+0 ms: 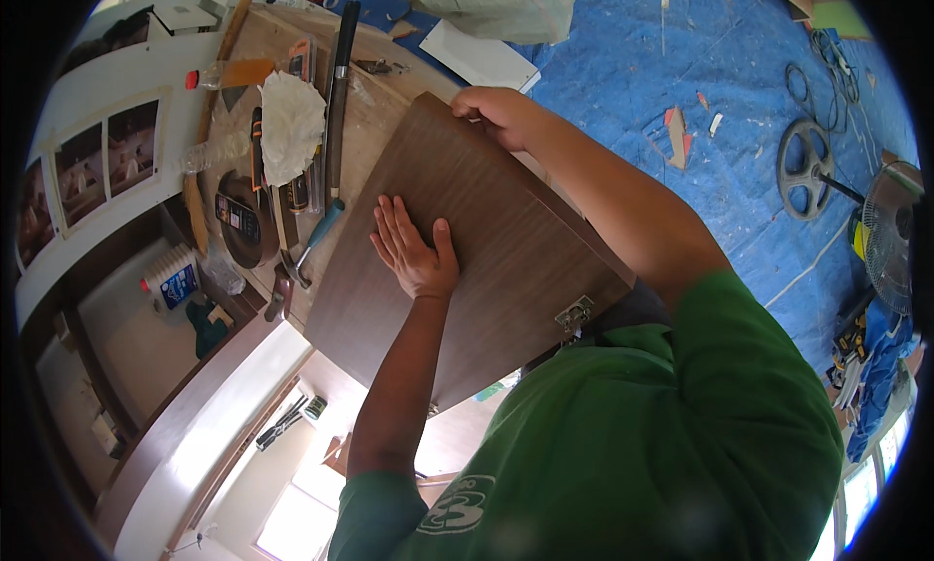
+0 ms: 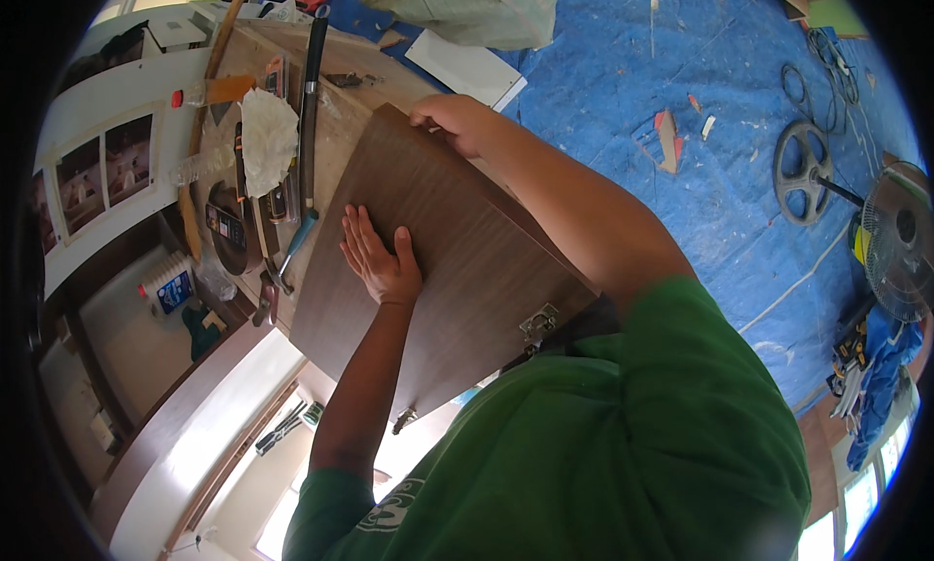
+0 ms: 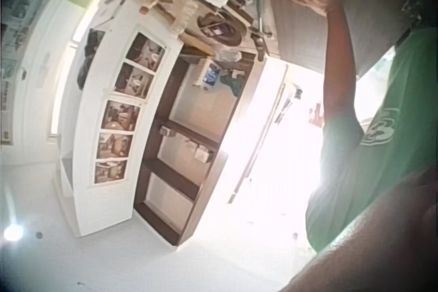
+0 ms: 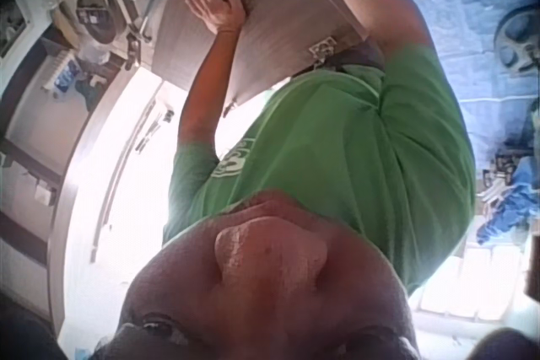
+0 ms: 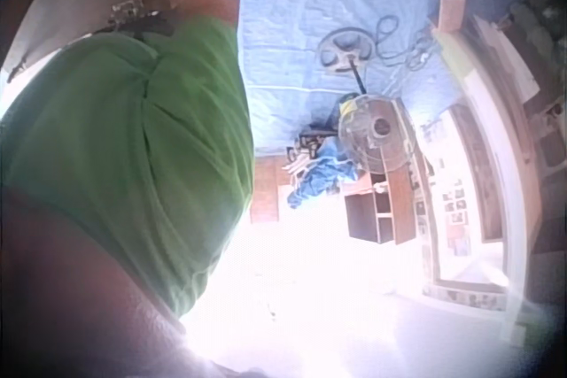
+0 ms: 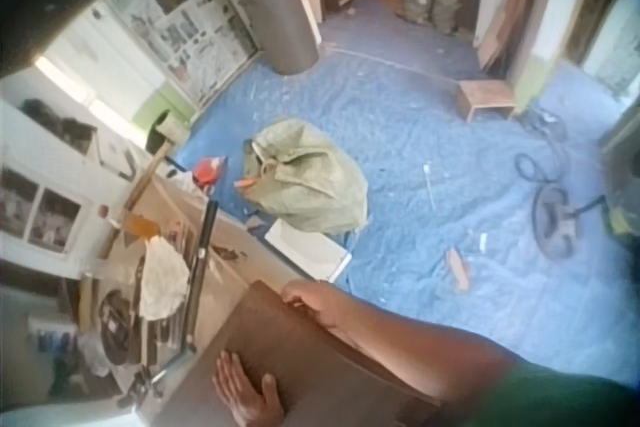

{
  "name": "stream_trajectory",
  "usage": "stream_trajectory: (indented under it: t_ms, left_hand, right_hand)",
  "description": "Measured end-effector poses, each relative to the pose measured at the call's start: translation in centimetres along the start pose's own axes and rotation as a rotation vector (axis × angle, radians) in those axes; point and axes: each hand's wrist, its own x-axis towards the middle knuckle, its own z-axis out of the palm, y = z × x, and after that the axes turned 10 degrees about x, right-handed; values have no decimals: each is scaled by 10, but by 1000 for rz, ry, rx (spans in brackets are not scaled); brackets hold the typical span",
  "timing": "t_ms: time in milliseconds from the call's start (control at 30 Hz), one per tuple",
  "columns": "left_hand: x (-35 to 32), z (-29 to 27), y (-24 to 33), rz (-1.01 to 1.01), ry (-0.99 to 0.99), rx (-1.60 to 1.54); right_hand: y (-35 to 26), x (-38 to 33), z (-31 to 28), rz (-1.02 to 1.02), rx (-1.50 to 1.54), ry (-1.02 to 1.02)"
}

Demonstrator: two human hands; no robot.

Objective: The person handles a cabinet door, places it on a workbench, and uses a utility knife to trim its edge. They then flip the door and inspect the surface.

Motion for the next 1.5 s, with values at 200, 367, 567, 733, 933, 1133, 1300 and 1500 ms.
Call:
stream_trajectory:
  t_ms: [200,367,567,733,933,1133,1300,1500]
  left_hand:
    - [0,-1,0,-12,-12,-5]
    - [1,0,1,-17,-16,-7]
    - [1,0,0,-8,-14,10]
    - [1,0,1,-13,-19,12]
    - [1,0,1,-14,-21,13]
    - [1,0,0,-17,-23,14]
    - [1,0,0,-15,-17,8]
    - [1,-1,0,-16,-15,0]
  right_hand:
    - [-17,19,31,119,-106,42]
    - [-10,13,20,39,-104,-89]
    - [-7,12,22,-8,-103,-22]
    - [-6,14,23,-51,-122,-28]
    - [-6,13,23,-90,-135,-65]
    - [-4,17,27,-109,-209,-30]
    - [-3,22,12,-110,-56,-32]
    - [-4,22,17,-134,-195,-83]
